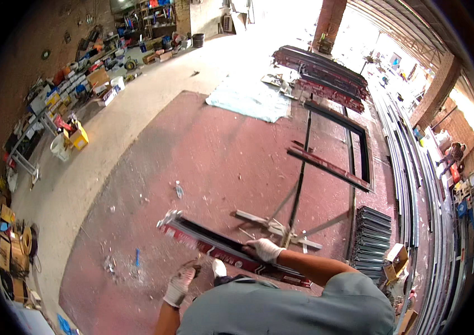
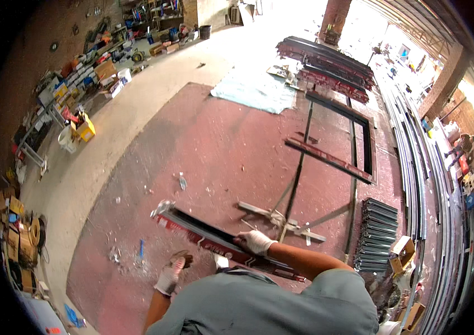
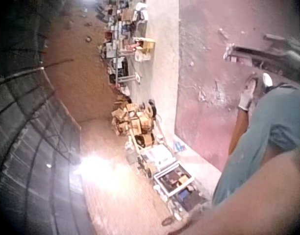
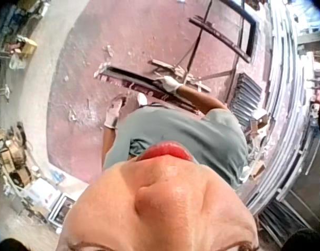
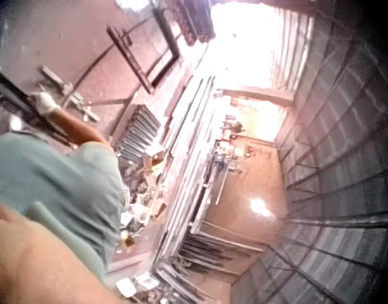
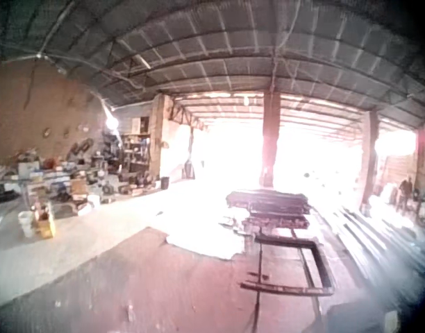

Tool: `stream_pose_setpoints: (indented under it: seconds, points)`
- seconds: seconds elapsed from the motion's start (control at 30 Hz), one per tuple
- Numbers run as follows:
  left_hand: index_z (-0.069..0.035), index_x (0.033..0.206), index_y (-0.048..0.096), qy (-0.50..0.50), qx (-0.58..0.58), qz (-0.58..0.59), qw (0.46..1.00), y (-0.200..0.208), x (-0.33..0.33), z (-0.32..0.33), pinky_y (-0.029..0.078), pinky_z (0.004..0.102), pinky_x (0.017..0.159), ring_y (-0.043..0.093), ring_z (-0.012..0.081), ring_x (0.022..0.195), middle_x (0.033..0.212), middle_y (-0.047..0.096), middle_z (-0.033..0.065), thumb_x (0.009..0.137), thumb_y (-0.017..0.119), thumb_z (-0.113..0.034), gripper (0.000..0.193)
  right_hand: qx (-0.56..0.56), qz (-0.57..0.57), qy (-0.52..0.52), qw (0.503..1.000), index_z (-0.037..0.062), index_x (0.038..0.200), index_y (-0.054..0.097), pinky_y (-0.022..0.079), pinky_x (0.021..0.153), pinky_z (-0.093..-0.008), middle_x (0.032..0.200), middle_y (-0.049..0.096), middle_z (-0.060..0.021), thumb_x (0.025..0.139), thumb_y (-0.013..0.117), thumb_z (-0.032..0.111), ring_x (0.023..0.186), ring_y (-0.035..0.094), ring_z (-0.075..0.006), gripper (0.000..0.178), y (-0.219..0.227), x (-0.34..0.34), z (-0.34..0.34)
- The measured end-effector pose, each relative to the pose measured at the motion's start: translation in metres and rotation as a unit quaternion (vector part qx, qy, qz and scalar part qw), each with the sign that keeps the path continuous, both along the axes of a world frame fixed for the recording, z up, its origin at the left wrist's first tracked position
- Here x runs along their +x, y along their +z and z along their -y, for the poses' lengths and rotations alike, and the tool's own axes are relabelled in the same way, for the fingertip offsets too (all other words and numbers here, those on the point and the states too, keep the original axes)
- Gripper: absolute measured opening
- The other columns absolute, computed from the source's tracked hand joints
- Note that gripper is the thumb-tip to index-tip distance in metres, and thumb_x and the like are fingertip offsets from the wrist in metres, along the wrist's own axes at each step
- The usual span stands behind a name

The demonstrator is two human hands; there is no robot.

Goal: The person retrieves a document from a machine, then walks through a workshop to collect several long metal frame pieces. They place the pieces on a workbench and assemble them into rectangular window frames by hand.

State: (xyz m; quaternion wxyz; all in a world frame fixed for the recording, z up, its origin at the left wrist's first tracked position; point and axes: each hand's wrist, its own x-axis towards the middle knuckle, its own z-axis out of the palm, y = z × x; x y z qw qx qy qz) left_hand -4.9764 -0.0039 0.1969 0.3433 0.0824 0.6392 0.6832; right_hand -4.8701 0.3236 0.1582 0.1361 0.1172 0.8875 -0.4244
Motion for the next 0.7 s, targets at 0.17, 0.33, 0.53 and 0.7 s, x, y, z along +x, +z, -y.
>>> stream_pose_setpoints:
  seconds: [0.17,0.33,0.53,0.7]
  points:
    - [0.001,0.113,0.066,0.004,0.045,0.056,0.997,0.010,-0.104,-0.029,0.054,0.0342,0.089,0.068,0.0191,0.091,0.102,0.071,0.0079,0.096,0.063,-0.038,0.042,-0.106,0.023,0.039,0.993,0.0063,0.111,0.069,0.051,0.080,-0.0373,0.091,0.071,-0.0175,0.101,0.053,0.041,0.079,0.064,-0.0237,0.039,0.010,-0.128,0.026]
    - [-0.002,0.117,0.063,0.016,0.078,0.208,0.975,-0.016,-0.195,-0.033,0.058,0.0337,0.073,0.069,0.0205,0.083,0.097,0.071,0.0103,0.096,0.060,-0.045,0.048,-0.111,0.081,0.088,0.987,0.0038,0.111,0.069,0.050,0.086,-0.0363,0.098,0.072,-0.0181,0.099,0.056,0.045,0.087,0.064,-0.0220,0.045,0.004,-0.235,0.014]
    - [-0.003,0.110,0.066,-0.050,0.074,0.094,0.992,-0.013,-0.351,-0.100,0.056,0.0312,0.067,0.069,0.0182,0.075,0.089,0.071,0.0077,0.100,0.056,-0.040,0.039,-0.017,0.068,0.104,0.992,0.0099,0.120,0.067,0.051,0.090,-0.0410,0.110,0.070,-0.0174,0.097,0.054,0.049,0.100,0.067,-0.0327,0.047,0.010,-0.360,-0.056]
    - [-0.006,0.107,0.065,0.000,0.102,0.094,0.990,-0.003,-0.504,-0.162,0.057,0.0341,0.067,0.067,0.0180,0.073,0.085,0.070,0.0064,0.097,0.062,-0.033,0.029,0.031,-0.290,-0.047,0.955,0.0085,0.120,0.063,0.052,0.091,-0.0401,0.113,0.065,-0.0157,0.092,0.069,0.023,0.107,0.063,-0.0310,0.032,0.102,-0.429,-0.066]
